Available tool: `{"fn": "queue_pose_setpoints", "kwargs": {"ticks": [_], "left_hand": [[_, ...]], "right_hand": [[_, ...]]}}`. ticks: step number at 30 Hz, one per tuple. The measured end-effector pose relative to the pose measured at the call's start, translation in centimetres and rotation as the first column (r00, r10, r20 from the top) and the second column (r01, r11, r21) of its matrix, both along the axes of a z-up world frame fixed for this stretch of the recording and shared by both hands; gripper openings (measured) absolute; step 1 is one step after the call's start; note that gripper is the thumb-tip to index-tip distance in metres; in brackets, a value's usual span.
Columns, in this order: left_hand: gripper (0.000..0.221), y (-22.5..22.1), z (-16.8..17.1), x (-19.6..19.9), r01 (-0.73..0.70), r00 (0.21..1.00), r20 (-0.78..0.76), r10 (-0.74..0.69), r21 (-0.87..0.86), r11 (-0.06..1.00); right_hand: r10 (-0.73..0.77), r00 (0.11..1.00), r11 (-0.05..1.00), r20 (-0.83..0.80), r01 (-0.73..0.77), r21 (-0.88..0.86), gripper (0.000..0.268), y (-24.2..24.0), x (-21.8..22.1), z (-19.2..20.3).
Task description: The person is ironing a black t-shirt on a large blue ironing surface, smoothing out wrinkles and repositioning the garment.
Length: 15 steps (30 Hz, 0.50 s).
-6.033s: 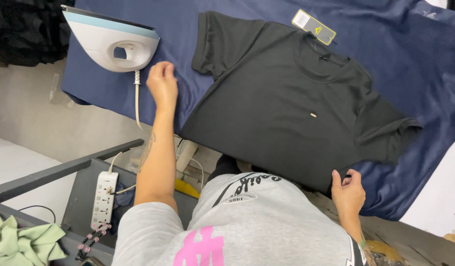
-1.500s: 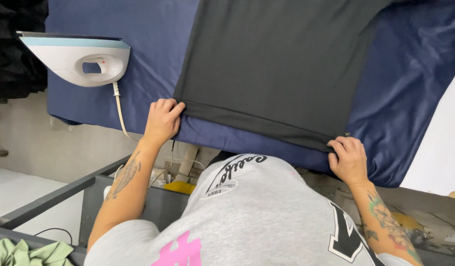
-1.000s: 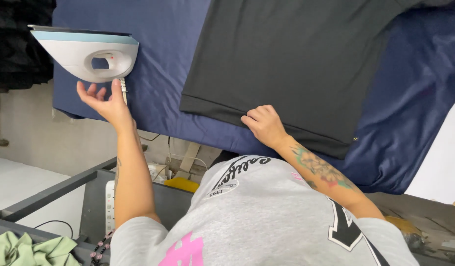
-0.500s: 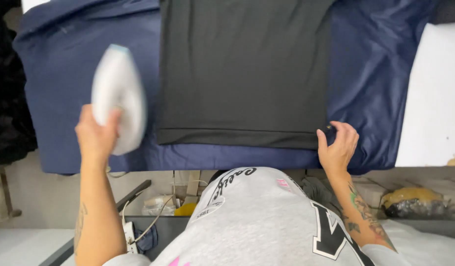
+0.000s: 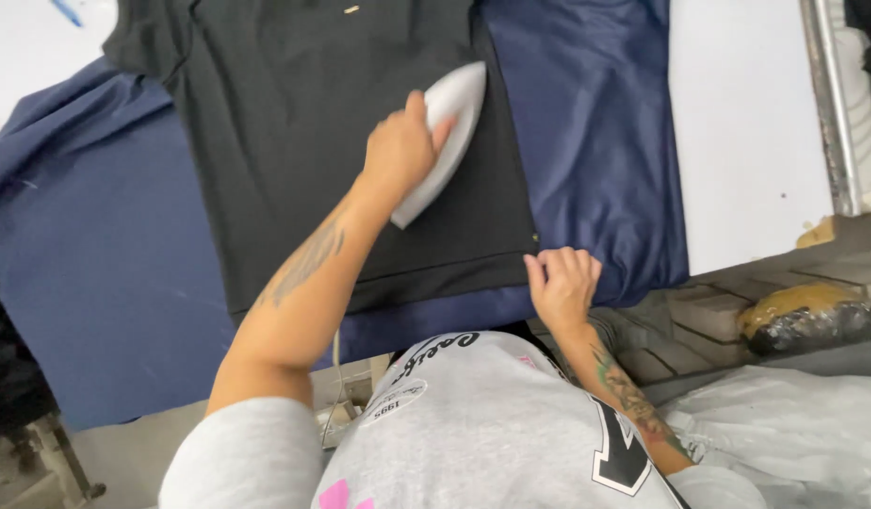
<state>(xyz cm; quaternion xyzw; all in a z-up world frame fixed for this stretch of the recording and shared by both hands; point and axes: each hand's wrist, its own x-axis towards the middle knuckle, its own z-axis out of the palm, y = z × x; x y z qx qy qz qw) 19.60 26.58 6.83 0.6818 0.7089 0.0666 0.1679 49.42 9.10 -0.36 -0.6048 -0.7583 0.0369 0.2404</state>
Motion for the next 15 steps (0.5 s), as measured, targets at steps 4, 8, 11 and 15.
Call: {"fn": "queue_pose_setpoints", "kwargs": {"ticks": [4,8,11,15], "left_hand": [[0.051,7.5,-1.6,2.7,-0.111,0.992,0.053,0.111,0.000,0.994],[0.059,2.1,0.7,3.5,-0.034,0.995,0.091,0.047,-0.135,0.990],[0.059,-6.2,5.1,4.6,0.060,0.995,0.100,-0.030,-0.306,0.950],[0.058,-4.7,5.7,6.4,0.079,0.990,0.134,-0.035,-0.339,0.938]], "right_hand": [[0.073,0.993,0.996,-0.092,-0.078,-0.042,0.033,-0.2,0.3,0.3],[0.130,0.984,0.985,-0.126,-0.142,-0.097,0.035,-0.1,1.2,-0.3],[0.175,0.977,0.975,-0.122,-0.189,-0.114,0.035,0.1,1.7,-0.5],[0.188,0.973,0.976,-0.131,-0.200,-0.086,0.042,0.4,1.6,-0.7]]}}
